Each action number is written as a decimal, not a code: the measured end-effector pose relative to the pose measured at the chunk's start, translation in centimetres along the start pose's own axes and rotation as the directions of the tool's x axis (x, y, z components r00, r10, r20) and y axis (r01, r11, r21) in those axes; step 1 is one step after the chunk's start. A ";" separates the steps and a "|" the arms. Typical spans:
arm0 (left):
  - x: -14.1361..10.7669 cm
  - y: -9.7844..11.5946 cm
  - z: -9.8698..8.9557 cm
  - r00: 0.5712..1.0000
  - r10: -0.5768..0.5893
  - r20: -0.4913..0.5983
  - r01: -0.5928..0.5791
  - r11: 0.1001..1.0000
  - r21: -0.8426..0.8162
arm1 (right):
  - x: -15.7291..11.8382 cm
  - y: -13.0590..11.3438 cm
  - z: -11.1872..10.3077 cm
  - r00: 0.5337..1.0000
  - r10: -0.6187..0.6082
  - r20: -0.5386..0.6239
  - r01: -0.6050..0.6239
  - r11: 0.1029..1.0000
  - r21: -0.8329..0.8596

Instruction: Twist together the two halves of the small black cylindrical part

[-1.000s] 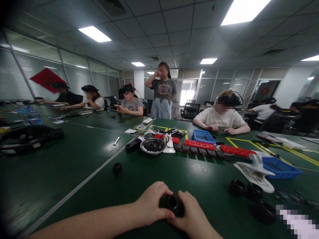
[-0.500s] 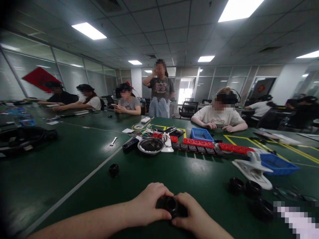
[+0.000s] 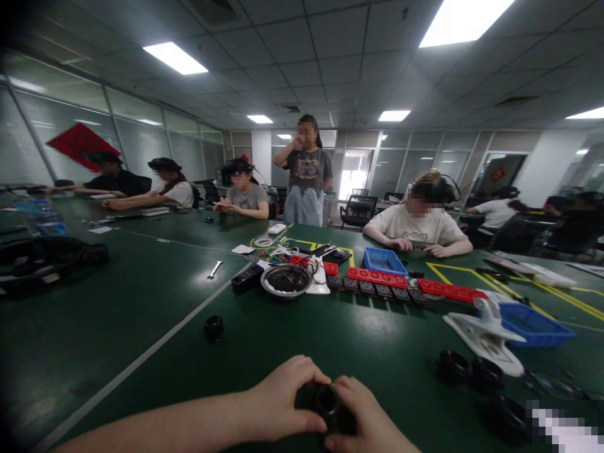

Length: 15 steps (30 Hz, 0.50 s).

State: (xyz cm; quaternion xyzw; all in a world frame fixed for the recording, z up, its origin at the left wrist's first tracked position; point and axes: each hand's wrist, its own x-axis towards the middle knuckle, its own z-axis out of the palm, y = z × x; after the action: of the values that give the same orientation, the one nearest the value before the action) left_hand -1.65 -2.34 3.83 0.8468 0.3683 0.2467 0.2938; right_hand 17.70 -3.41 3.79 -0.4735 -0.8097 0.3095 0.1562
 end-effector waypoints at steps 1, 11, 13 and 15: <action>0.1 -0.2 -0.1 1.000 0.025 0.018 -0.024 1.000 -0.017 | 0.1 0.2 -0.4 0.999 -0.005 0.047 0.002 0.999 0.043; -0.3 1.0 1.3 0.988 -0.126 -0.093 0.139 0.979 0.149 | 0.8 1.8 2.1 0.990 0.007 -0.143 -0.035 0.981 -0.193; -0.3 1.2 1.1 0.989 -0.133 -0.065 0.142 0.977 0.162 | 0.7 1.6 2.5 0.986 0.017 -0.167 -0.058 0.968 -0.243; -0.2 1.0 0.7 0.993 -0.119 -0.026 0.121 0.983 0.140 | 0.8 1.3 2.6 0.988 0.067 -0.139 -0.104 0.955 -0.279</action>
State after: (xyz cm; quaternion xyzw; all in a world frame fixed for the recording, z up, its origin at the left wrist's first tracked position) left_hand -0.88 -3.23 3.97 0.8396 0.4379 0.2094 0.2438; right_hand 16.79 -3.20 0.95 -0.5446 -0.8129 0.1650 0.1243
